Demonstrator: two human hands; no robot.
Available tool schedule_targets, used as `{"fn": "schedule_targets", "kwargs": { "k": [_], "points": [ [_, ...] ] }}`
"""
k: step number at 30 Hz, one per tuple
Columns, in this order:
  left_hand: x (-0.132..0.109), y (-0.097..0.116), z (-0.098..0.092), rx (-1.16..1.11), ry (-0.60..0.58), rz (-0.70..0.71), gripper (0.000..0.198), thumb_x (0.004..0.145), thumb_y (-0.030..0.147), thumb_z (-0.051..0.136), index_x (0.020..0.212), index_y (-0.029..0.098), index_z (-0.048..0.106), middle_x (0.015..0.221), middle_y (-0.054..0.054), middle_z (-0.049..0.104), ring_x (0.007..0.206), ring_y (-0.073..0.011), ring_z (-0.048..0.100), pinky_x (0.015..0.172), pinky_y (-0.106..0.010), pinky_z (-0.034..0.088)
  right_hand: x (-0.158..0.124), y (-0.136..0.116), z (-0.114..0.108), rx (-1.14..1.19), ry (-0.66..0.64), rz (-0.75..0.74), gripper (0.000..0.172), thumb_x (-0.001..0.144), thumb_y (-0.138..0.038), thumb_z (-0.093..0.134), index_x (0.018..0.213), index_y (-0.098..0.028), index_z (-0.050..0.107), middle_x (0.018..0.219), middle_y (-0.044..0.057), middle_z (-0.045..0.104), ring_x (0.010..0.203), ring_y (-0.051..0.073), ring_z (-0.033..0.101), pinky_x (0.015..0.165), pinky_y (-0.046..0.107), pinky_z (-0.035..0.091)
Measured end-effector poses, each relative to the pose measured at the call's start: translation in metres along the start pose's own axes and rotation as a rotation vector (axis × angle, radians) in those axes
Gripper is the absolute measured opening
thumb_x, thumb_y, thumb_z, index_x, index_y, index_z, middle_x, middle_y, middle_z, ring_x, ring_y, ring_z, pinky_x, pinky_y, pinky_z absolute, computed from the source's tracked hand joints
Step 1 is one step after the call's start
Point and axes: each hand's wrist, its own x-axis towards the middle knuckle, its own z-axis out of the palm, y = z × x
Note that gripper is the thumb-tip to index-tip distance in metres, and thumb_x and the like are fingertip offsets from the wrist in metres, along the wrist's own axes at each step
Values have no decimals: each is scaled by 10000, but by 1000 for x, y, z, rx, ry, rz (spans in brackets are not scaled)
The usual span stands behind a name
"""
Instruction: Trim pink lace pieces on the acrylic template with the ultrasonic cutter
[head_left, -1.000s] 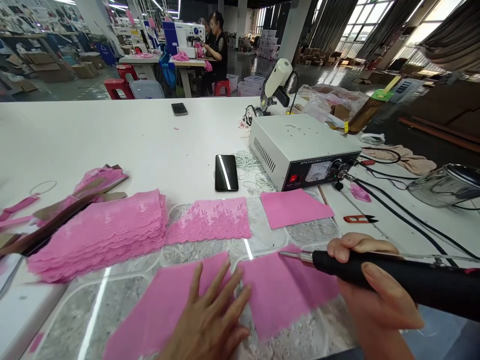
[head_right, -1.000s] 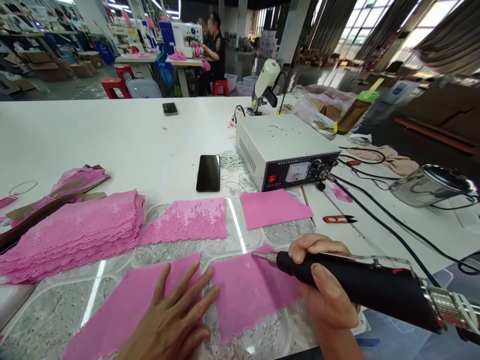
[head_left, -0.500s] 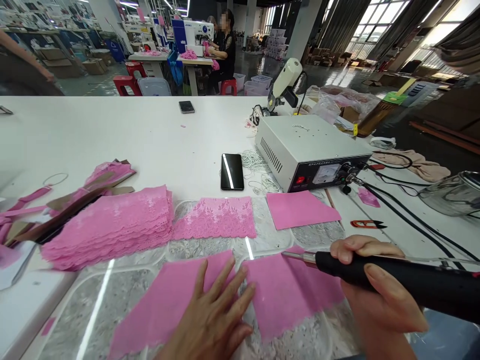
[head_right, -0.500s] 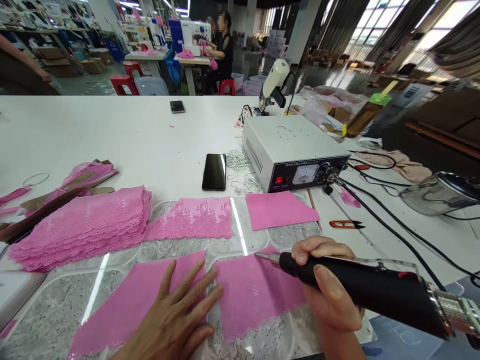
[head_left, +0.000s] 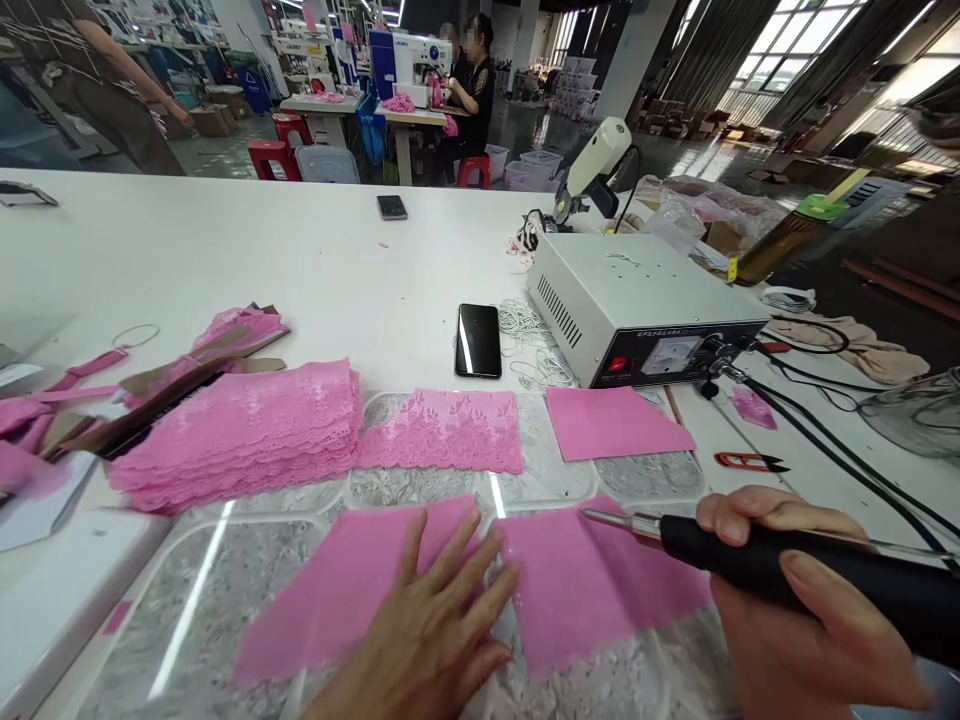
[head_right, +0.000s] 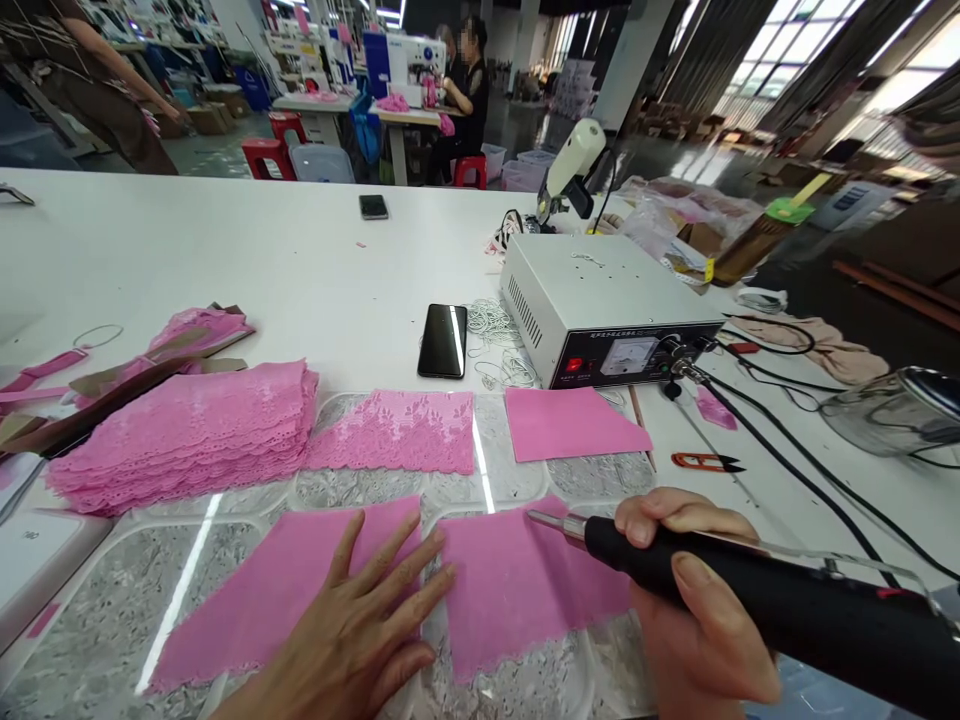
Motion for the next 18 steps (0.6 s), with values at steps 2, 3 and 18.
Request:
{"fn": "schedule_targets", "kwargs": {
  "k": [2, 3, 18],
  "points": [
    [0, 0, 1, -2, 0, 0, 492, 953, 504, 539, 1381, 261, 513, 1452, -20, 513, 1459, -275, 260, 1193, -575, -75, -2, 2, 1, 6, -10, 12, 123, 618, -216, 590, 720, -198, 656, 748, 9, 609, 548, 133, 487, 540, 335, 446],
    [0, 0, 1, -2, -3, 0, 499, 948, 505, 546, 1382, 261, 511, 1453, -20, 512, 1460, -278, 258, 1192, -579, -77, -3, 2, 1, 10, -19, 13, 118, 623, -220, 598, 724, -197, 656, 750, 9, 607, 552, 134, 488, 538, 334, 448],
    [-1, 1, 0, -22, 4, -16, 463, 964, 514, 512, 1354, 266, 540, 1435, -8, 532, 1464, -255, 250, 1198, -561, -89, -23, 9, 21, 68, -148, 60, 119, 719, -245, 618, 818, -195, 660, 761, 23, 574, 593, 140, 514, 599, 359, 484]
  ]
}}
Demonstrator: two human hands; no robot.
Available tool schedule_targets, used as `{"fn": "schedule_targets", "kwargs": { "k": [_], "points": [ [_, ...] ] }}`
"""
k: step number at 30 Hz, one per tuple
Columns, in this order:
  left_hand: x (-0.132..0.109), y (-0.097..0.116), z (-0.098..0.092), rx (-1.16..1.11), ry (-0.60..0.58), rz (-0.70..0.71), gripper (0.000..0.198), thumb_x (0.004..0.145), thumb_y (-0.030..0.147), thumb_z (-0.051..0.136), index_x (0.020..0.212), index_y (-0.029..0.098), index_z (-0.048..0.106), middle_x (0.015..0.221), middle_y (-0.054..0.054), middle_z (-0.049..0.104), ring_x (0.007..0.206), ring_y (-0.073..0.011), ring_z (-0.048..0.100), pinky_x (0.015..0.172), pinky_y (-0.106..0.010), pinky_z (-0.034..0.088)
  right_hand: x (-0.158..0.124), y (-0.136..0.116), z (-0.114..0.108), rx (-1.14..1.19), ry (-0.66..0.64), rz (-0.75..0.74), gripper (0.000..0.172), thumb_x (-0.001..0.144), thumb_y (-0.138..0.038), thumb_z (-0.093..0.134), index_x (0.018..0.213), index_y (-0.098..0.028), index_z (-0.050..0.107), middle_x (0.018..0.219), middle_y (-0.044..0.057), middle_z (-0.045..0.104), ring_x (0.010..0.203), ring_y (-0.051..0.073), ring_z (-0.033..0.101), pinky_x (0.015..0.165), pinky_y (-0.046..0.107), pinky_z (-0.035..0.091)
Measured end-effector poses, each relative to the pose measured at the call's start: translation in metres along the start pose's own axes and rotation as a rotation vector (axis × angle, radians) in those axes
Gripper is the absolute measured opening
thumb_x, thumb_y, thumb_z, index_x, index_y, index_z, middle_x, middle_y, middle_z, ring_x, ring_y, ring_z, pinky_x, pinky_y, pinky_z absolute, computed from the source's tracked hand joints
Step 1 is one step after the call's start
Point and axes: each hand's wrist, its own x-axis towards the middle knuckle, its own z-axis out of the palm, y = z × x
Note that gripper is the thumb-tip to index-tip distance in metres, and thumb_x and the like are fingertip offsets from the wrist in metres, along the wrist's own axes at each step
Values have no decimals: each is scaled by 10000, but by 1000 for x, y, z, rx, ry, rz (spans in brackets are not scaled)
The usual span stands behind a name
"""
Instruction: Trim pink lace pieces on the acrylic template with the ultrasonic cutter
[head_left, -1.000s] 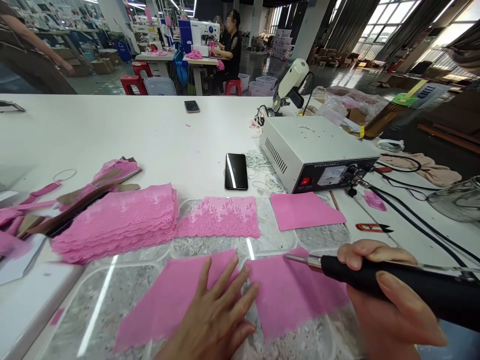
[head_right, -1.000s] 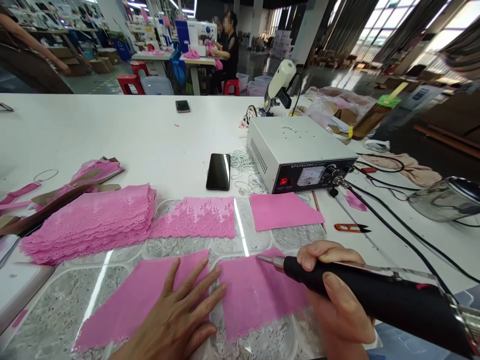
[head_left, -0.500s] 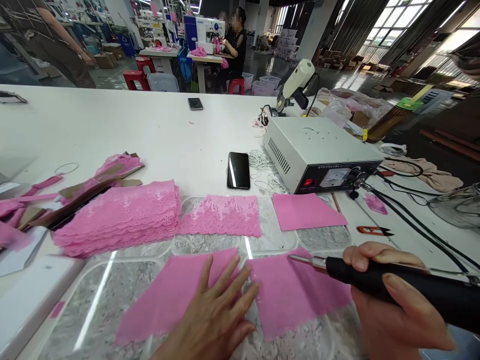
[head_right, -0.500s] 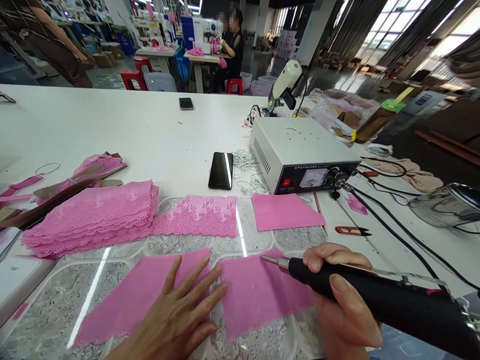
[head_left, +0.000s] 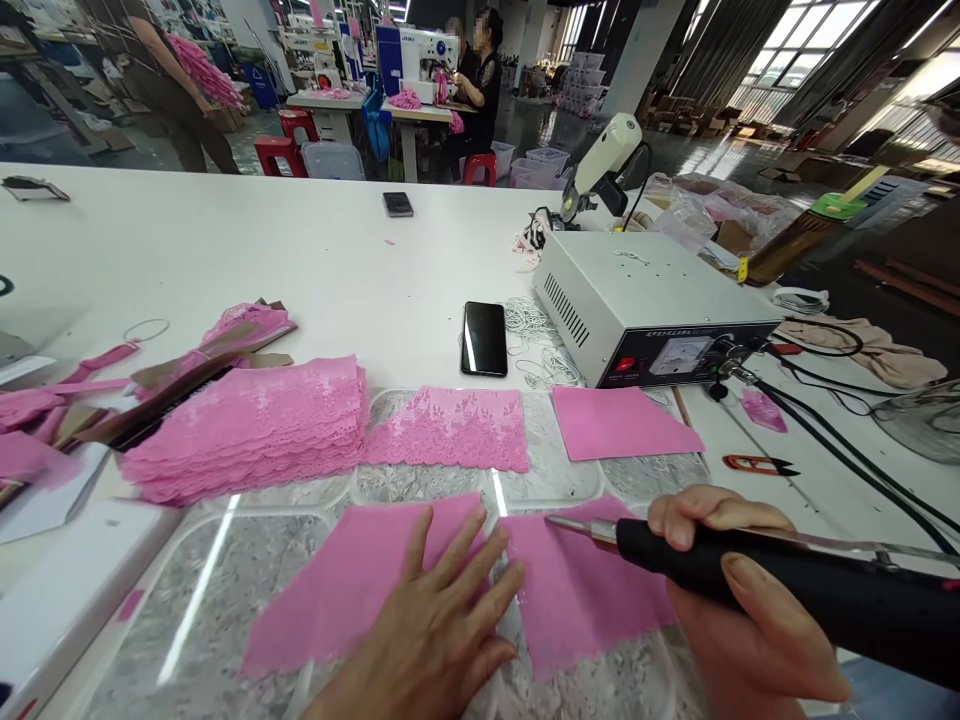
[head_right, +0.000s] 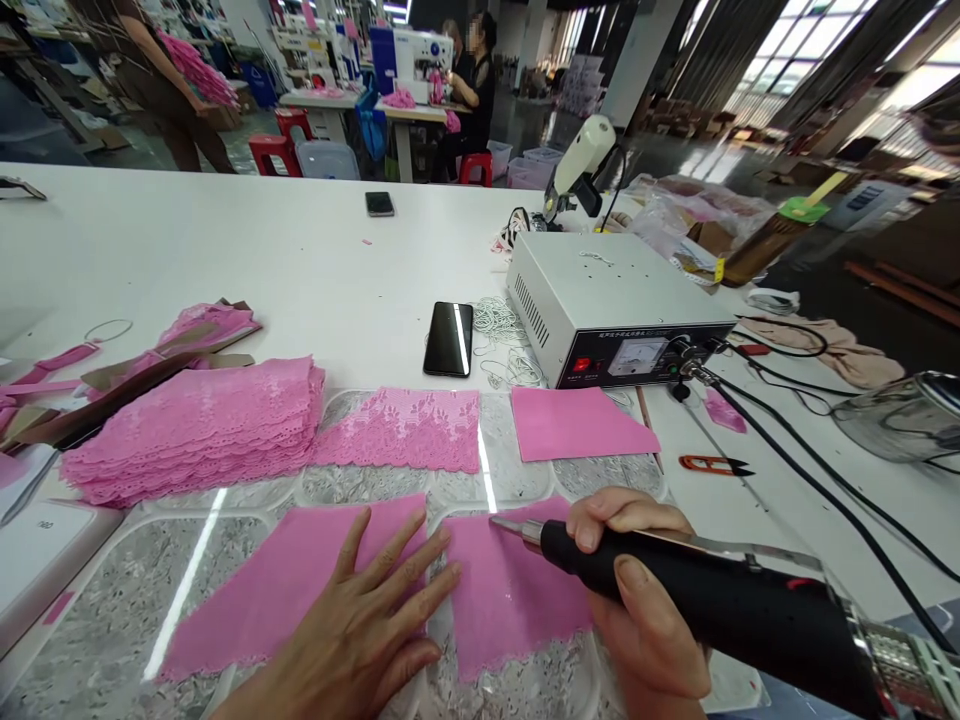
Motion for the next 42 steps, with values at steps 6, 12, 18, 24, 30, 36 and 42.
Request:
{"fn": "schedule_targets", "kwargs": {
  "k": [6, 12, 18, 24, 30, 36, 42],
  "points": [
    [-3, 0, 1, 23, -45, 13, 488, 970, 491, 513, 1401, 265, 484, 1494, -24, 466, 1457, -265, 279, 1191, -589, -64, 2, -1, -2, -21, -39, 3, 67, 731, -233, 632, 789, -203, 646, 760, 20, 593, 585, 139, 527, 592, 359, 503],
    [-1, -1, -9, -20, -27, 23, 413, 974, 393, 522, 1352, 228, 537, 1447, -19, 522, 1440, -268, 319, 1196, -579, -80, 0, -3, -3, 8, -15, 14, 112, 713, -285, 684, 791, -210, 655, 765, 18, 592, 567, 137, 505, 569, 353, 503],
    [-1, 1, -21, -147, 98, 89, 238, 999, 184, 452, 1103, 176, 666, 1227, -15, 688, 1307, -189, 502, 1217, -445, 188, -13, -8, 0, 72, -142, 88, 120, 766, -305, 672, 841, -213, 655, 766, 14, 576, 586, 137, 518, 563, 332, 517],
    [-1, 2, -22, -234, 34, 166, 273, 1032, 173, 397, 1138, 181, 649, 1249, 14, 678, 1170, -155, 568, 1020, -311, 398, -19, -4, 6, 118, -228, 142, 115, 814, -277, 646, 910, -213, 648, 802, 21, 573, 626, 136, 544, 597, 334, 530],
    [-1, 2, -19, -287, -19, 176, 247, 1034, 195, 412, 1157, 182, 625, 1225, -11, 682, 1139, -163, 566, 990, -321, 378, -17, -6, 10, 90, -266, 137, 90, 831, -296, 646, 893, -231, 644, 783, 17, 564, 617, 140, 536, 582, 330, 540],
    [0, 3, -14, -364, -7, 171, 241, 1034, 175, 393, 1157, 153, 599, 1179, -45, 689, 1076, -190, 579, 942, -343, 371, -17, -7, 8, 94, -310, 148, 52, 853, -275, 636, 891, -240, 633, 803, 13, 562, 642, 135, 534, 620, 316, 539],
    [1, 2, -19, -389, -13, 222, 224, 1037, 170, 384, 1138, 133, 581, 1124, -91, 683, 1056, -186, 585, 913, -320, 395, -24, -10, -4, 114, -293, 220, 106, 855, -342, 607, 918, -257, 617, 806, 24, 523, 673, 158, 526, 630, 331, 524]
  ]
}}
